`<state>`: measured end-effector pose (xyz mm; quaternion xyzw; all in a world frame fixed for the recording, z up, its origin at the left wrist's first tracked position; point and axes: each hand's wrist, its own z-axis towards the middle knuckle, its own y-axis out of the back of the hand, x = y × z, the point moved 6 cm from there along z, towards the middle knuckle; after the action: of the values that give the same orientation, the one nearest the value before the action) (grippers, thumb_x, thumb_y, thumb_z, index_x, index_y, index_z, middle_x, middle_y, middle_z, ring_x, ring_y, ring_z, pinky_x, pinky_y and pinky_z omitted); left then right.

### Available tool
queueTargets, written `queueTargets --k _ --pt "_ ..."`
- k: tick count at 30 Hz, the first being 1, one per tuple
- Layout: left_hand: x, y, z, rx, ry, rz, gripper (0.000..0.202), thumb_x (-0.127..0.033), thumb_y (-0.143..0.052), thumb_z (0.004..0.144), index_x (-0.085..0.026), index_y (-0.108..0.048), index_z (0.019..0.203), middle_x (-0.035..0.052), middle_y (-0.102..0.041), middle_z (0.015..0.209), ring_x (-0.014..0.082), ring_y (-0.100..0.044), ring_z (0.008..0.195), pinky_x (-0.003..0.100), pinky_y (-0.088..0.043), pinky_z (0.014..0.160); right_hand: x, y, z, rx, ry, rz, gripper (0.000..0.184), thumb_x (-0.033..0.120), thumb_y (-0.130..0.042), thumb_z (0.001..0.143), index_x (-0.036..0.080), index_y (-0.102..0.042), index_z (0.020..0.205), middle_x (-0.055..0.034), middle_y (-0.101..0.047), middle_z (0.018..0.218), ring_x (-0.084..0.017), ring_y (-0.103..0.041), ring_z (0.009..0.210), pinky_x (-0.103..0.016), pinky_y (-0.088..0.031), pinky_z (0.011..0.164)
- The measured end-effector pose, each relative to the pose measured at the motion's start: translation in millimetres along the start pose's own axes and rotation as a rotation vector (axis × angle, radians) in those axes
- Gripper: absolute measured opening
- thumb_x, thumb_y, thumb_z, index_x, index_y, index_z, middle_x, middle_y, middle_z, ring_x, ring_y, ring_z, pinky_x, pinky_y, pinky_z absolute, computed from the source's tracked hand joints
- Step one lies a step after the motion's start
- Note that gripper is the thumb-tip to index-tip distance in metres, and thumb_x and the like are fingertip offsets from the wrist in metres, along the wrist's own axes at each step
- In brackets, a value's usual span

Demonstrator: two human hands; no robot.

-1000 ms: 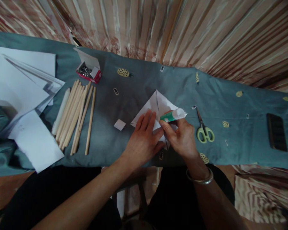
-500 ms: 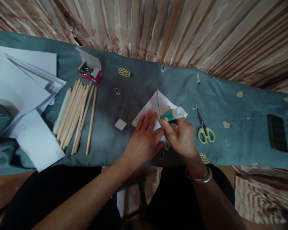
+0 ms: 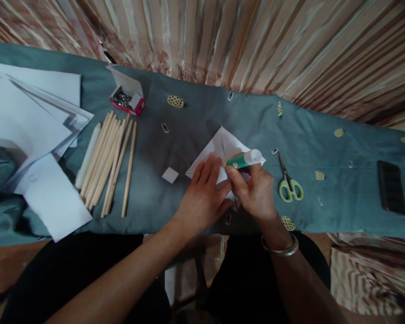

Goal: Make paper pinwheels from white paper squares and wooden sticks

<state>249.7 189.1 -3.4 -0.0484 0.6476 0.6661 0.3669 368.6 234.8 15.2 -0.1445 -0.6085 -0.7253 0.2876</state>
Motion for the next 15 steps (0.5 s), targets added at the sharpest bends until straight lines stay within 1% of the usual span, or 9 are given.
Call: queueTargets --k 7,11,15 --pt "-0.9 0.2 0.3 0.001 -0.014 0.006 0.045 -0.03 -0.068 0.087 -0.013 -0.061 0.128 0.0275 -0.034 0.155 0.0465 -0.022 0.147 0.065 -0.029 0.116 -1.9 1.9 0.5 -0.018 -0.012 -0.033 0.035 0.05 -0.058 0.09 0.016 -0.065 0.092 -0.0112 -0.074 0.083 -0.026 -0.071 0.079 -0.039 -0.055 0.073" --pt "-0.2 -0.8 0.1 0.001 -0.011 0.009 0.046 -0.032 -0.068 0.087 -0.015 -0.06 0.129 0.026 -0.034 0.156 0.0466 -0.022 0.147 0.066 -0.029 0.115 -5.0 2.0 0.6 -0.017 -0.037 -0.046 0.035 0.05 -0.057 0.09 0.016 -0.065 0.09 -0.0112 -0.073 0.082 -0.026 -0.07 0.079 -0.039 -0.054 0.074" --pt "0.3 -1.3 0.2 0.0 -0.012 0.017 0.049 -0.032 -0.069 0.086 -0.014 -0.059 0.131 0.0262 -0.035 0.155 0.0468 -0.022 0.147 0.065 -0.029 0.116 -3.9 4.4 -0.3 -0.029 -0.023 -0.028 0.032 0.046 -0.058 0.09 0.016 -0.065 0.091 -0.011 -0.073 0.082 -0.026 -0.07 0.08 -0.038 -0.054 0.075"
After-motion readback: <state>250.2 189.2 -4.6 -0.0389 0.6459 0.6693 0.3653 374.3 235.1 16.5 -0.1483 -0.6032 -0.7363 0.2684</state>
